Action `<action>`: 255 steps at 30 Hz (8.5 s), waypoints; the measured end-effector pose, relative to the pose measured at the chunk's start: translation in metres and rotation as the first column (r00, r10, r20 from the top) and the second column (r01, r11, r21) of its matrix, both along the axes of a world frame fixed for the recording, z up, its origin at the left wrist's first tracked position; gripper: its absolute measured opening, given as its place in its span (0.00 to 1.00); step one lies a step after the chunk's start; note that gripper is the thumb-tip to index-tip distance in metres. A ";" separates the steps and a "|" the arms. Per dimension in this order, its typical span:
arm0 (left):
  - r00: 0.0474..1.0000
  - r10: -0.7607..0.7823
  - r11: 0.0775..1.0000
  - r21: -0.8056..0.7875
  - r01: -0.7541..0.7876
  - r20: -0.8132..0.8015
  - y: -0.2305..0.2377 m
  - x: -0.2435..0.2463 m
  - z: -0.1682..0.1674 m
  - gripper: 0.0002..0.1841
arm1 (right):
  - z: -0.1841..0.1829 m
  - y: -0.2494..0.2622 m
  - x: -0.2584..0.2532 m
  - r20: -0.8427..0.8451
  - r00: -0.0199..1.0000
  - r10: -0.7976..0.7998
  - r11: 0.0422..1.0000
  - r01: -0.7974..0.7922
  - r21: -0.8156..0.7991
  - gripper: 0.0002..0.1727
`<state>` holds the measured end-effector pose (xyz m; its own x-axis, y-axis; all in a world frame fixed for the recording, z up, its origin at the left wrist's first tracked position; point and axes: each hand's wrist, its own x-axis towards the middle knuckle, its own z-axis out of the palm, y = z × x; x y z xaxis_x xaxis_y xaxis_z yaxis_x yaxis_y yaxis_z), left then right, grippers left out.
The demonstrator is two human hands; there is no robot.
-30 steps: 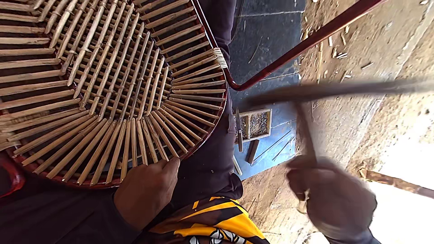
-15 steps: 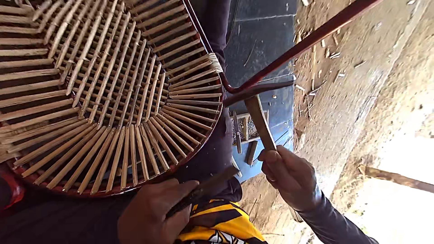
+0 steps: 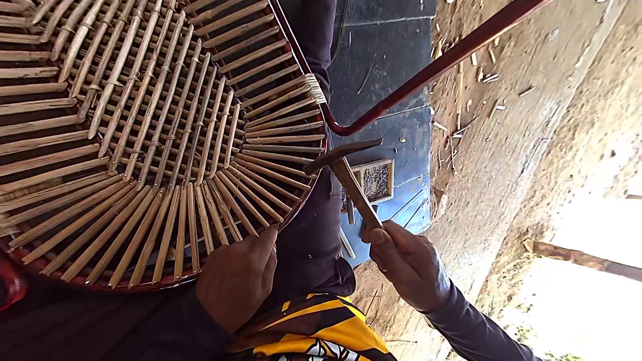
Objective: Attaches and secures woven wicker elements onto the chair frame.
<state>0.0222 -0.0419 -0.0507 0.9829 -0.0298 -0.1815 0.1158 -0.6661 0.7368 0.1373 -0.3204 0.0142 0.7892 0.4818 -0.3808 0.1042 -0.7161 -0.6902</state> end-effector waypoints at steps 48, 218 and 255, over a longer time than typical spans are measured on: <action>0.997 -0.074 0.970 0.229 0.078 -0.028 -0.024 0.034 0.012 0.17 | 0.044 -0.007 0.014 0.357 0.933 -0.042 0.999 0.048 -0.008 0.19; 0.988 0.112 0.980 -0.153 -0.128 -0.107 -0.072 0.090 -0.018 0.27 | 0.004 -0.004 0.057 0.227 0.973 -0.030 0.991 0.058 -0.116 0.22; 0.974 0.097 0.949 -0.275 -0.152 -0.204 -0.069 0.088 -0.011 0.28 | 0.015 -0.006 0.085 0.289 0.955 -0.074 0.991 0.102 -0.084 0.21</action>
